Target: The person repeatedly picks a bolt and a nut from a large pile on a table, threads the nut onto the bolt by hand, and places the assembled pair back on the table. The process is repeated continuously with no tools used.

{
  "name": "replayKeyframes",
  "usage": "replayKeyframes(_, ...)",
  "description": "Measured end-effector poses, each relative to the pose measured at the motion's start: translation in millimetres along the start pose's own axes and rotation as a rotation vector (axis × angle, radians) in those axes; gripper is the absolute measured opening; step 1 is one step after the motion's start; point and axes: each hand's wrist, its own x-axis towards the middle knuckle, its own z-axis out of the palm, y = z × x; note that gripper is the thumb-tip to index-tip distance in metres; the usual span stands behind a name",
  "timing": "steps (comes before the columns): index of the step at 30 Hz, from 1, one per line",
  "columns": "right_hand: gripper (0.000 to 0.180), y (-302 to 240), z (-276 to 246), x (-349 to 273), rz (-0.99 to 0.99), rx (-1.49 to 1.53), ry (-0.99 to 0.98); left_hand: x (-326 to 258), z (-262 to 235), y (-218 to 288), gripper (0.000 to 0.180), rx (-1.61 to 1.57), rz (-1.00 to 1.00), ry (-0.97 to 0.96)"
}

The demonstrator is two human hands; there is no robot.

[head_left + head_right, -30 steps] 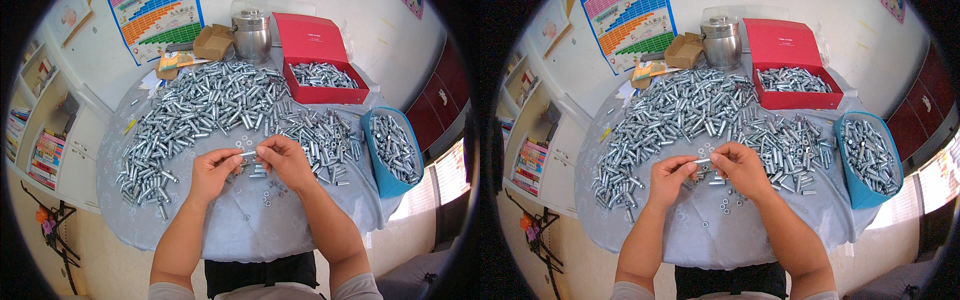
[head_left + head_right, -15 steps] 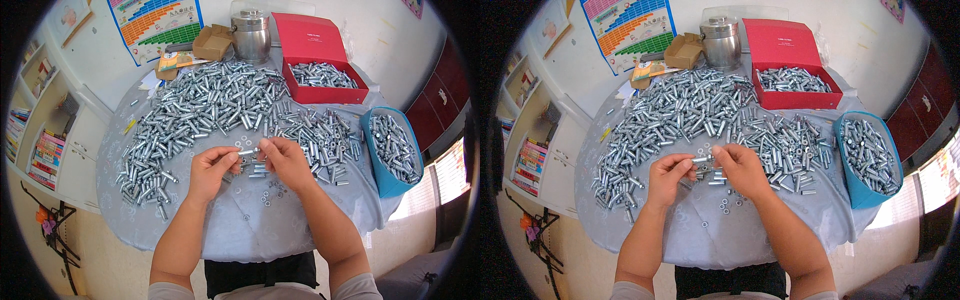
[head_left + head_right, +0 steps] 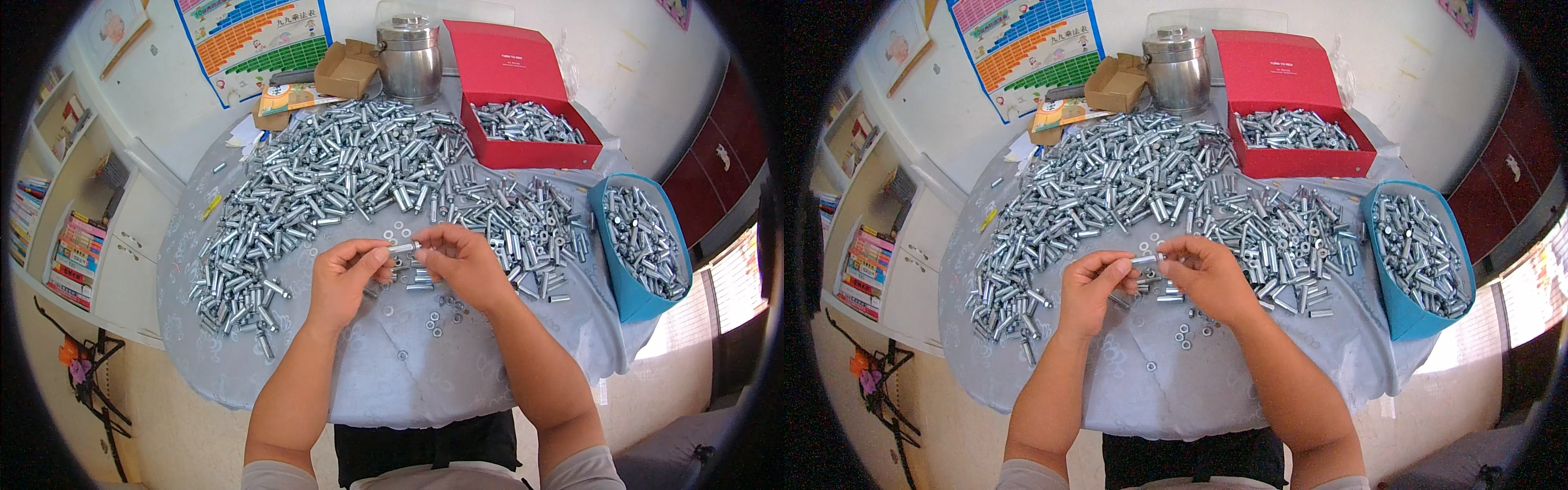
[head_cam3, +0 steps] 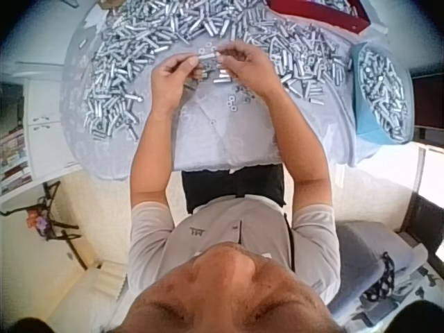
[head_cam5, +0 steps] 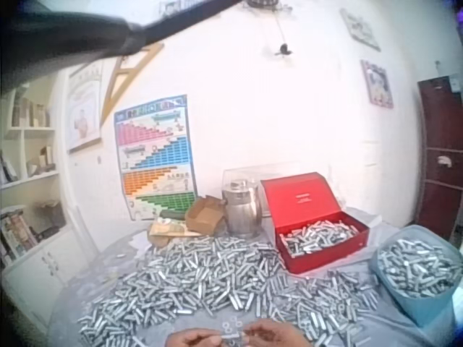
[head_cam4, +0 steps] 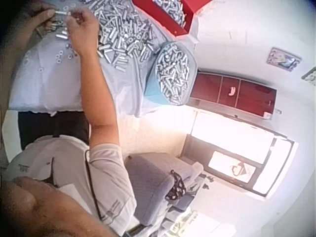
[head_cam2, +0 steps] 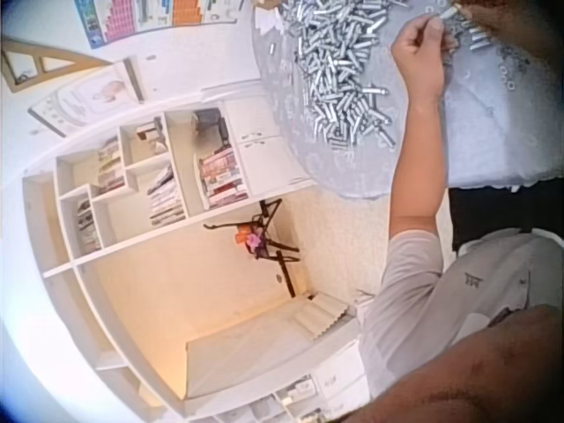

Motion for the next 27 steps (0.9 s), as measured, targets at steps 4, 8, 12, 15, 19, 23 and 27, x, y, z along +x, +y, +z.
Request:
replayKeyframes(4, 0.025, 2.5, 6.0, 1.7, -0.042, 0.157, 0.062, 0.8, 0.2, -0.3, 0.018, -0.001, -0.011, 0.008)
replayKeyframes(8, 0.025, -0.1, 4.3, 1.3, -0.010, 0.051, 0.048, 0.5, -0.3, -0.4, 0.018, -0.011, -0.020, 0.002)
replayKeyframes(12, 0.022, -4.9, 5.5, 0.9, 0.051, 0.043, 0.042, 0.4, 0.4, -0.6, 0.018, -0.009, -0.025, 0.002)
replayKeyframes(15, 0.019, 2.7, 4.7, 0.8, -0.012, 0.029, 0.032, 0.0, 0.9, -2.0, 0.019, 0.006, -0.025, -0.006)
replayKeyframes(19, 0.020, -12.7, 7.7, -0.7, 0.127, 0.088, 0.051, -0.3, -0.2, -2.5, 0.019, -0.007, -0.025, -0.002)
replayKeyframes(23, 0.021, 0.8, 7.6, 0.8, 0.025, 0.107, 0.067, 1.5, 0.0, -4.9, 0.019, -0.009, -0.014, -0.008)
replayKeyframes(27, 0.021, -3.6, 4.3, 2.0, 0.111, 0.079, 0.030, 1.3, -0.7, -3.2, 0.018, -0.002, -0.031, 0.000)
